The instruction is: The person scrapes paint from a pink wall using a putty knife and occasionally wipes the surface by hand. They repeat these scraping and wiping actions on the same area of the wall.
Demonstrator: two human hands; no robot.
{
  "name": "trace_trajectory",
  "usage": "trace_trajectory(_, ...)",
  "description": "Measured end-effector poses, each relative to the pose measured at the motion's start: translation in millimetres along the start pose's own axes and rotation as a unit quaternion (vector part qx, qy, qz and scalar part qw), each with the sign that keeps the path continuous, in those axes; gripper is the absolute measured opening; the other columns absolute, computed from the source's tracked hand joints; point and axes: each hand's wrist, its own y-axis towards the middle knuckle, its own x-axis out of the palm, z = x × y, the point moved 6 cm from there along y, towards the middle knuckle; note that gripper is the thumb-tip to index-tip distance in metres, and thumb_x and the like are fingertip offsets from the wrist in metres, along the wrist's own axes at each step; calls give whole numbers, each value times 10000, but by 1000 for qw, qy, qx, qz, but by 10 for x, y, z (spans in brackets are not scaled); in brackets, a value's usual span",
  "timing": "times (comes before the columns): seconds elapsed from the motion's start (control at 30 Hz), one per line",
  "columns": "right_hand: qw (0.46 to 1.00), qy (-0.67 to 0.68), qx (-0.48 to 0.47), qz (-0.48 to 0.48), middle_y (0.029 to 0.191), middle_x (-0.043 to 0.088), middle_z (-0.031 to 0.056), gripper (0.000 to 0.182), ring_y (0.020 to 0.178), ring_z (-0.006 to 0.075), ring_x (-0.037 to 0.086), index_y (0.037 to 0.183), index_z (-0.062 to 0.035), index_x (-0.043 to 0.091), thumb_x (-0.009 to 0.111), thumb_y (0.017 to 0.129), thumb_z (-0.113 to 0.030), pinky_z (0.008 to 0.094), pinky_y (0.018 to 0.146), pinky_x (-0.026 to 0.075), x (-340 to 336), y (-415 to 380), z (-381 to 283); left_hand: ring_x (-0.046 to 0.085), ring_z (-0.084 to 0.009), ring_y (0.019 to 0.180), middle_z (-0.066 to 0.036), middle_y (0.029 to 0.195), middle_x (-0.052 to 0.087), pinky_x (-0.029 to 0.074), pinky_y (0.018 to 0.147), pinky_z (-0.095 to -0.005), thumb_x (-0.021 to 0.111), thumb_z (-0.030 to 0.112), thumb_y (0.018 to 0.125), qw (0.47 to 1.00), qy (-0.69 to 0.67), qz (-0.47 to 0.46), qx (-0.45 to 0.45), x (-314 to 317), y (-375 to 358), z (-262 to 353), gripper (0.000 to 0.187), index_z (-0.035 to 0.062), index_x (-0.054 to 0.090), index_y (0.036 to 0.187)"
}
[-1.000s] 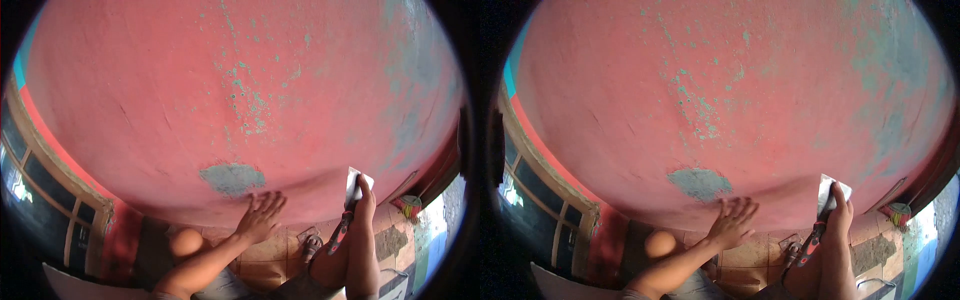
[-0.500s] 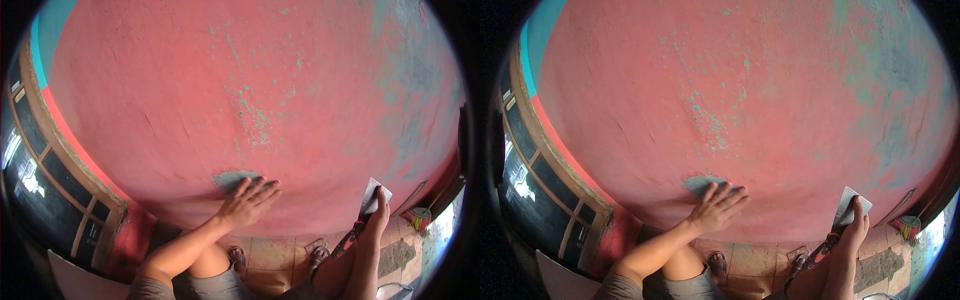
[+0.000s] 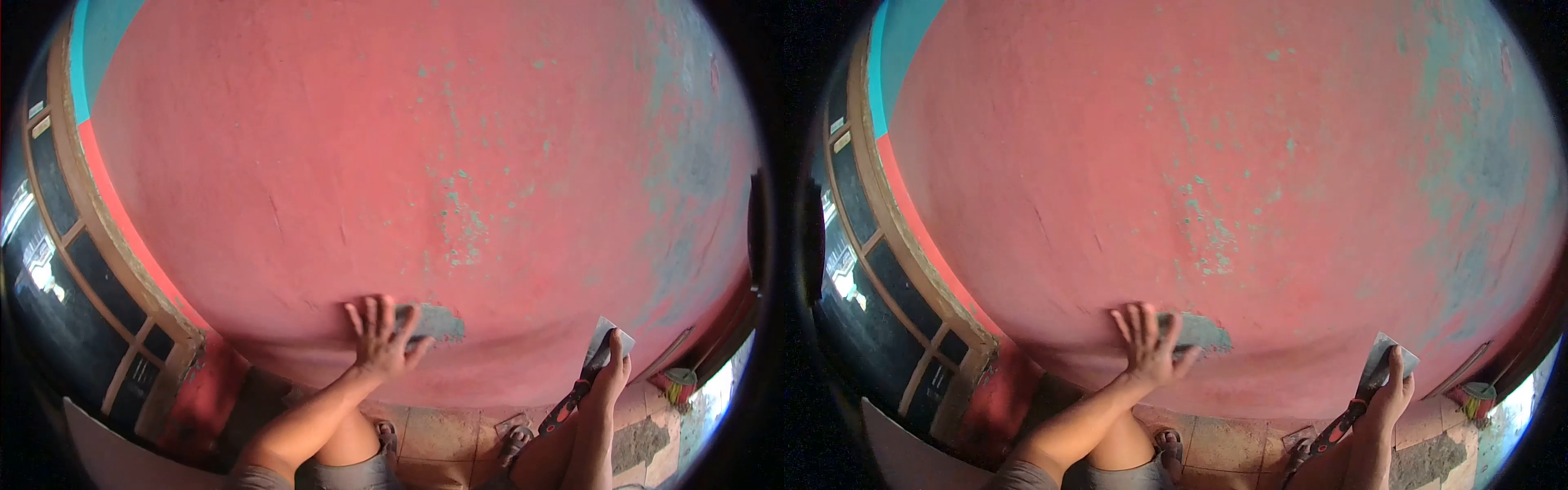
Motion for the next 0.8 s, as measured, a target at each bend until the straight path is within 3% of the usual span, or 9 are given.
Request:
trace_trajectory(0.1, 1000, 0, 3, -1, 842, 609, 1, 259, 702, 98, 571, 988, -53, 633, 664, 950, -308, 254, 621, 451, 25, -14, 17, 62, -342, 1534, -150, 1653, 134, -24, 1165, -654, 544, 549, 926, 972, -53, -143, 181, 152, -260, 301, 746, 125, 383, 1518)
trace_trajectory(0.2, 1000, -9, 1, 3, 834, 611, 0, 253, 693, 98, 572, 987, -56, 635, 665, 950, -305, 247, 613, 450, 56, -23, 80, 122, -238, 1532, -80, 1659, 149, 31, 1209, -586, 606, 491, 896, 867, -174, -379, 272, 230, -544, 517, 691, 138, 460, 1472)
trace_trajectory(0.23, 1000, -18, 0, 2, 832, 612, -1, 250, 692, 98, 573, 986, -58, 635, 666, 950, -304, 245, 610, 450, 74, -28, 102, 182, -230, 1517, -96, 1620, 268, 98, 1237, -519, 645, 425, 877, 826, -217, -447, 265, 128, -500, 560, 621, 125, 530, 1409)
trace_trajectory(0.33, 1000, -25, -17, 10, 831, 616, -6, 242, 698, 95, 585, 985, -62, 637, 668, 949, -300, 245, 604, 457, 174, -92, 141, 309, -261, 1467, -132, 1498, 445, 192, 1232, -480, 661, 309, 856, 813, -238, -448, 284, 199, -799, 650, 428, 35, 663, 1184)
trace_trajectory(0.43, 999, -46, -18, 2, 830, 613, -16, 231, 682, 82, 572, 978, -71, 636, 672, 949, -296, 236, 589, 451, 197, -123, 171, 374, -273, 1432, -102, 1460, 509, 219, 1232, -471, 692, 274, 866, 758, -277, -532, 257, 267, -951, 630, 359, 67, 682, 1159)
trace_trajectory(0.53, 997, -66, -27, 4, 825, 586, -27, 272, 685, 79, 536, 992, -79, 638, 680, 932, -340, 238, 591, 419, 206, -142, 174, 427, -269, 1399, -104, 1441, 527, 273, 1206, -431, 699, 223, 872, 841, -353, -385, 141, 92, -699, 462, 284, 66, 695, 1108)
trace_trajectory(0.63, 997, -68, -29, -1, 826, 598, -23, 251, 679, 76, 552, 977, -75, 633, 681, 937, -318, 235, 588, 436, 187, -121, 195, 362, -303, 1437, -122, 1495, 466, 278, 1183, -482, 690, 253, 891, 919, -302, -225, 114, -143, -383, 268, 328, 89, 690, 1175)
trace_trajectory(0.73, 997, -66, -34, 2, 815, 576, -30, 279, 681, 75, 525, 980, -84, 635, 689, 923, -352, 239, 596, 413, 189, -121, 220, 230, -388, 1484, -162, 1595, 299, 218, 1164, -587, 705, 296, 882, 979, -178, -92, 42, -271, -180, 10, 425, 121, 670, 1267)
trace_trajectory(0.8, 997, -70, -36, 5, 810, 559, -35, 307, 687, 74, 504, 987, -91, 638, 694, 912, -383, 242, 603, 393, 199, -135, 217, 194, -446, 1477, -179, 1621, 210, 187, 1149, -641, 689, 331, 891, 989, -127, -71, -17, -289, -161, -169, 530, 156, 578, 1379)
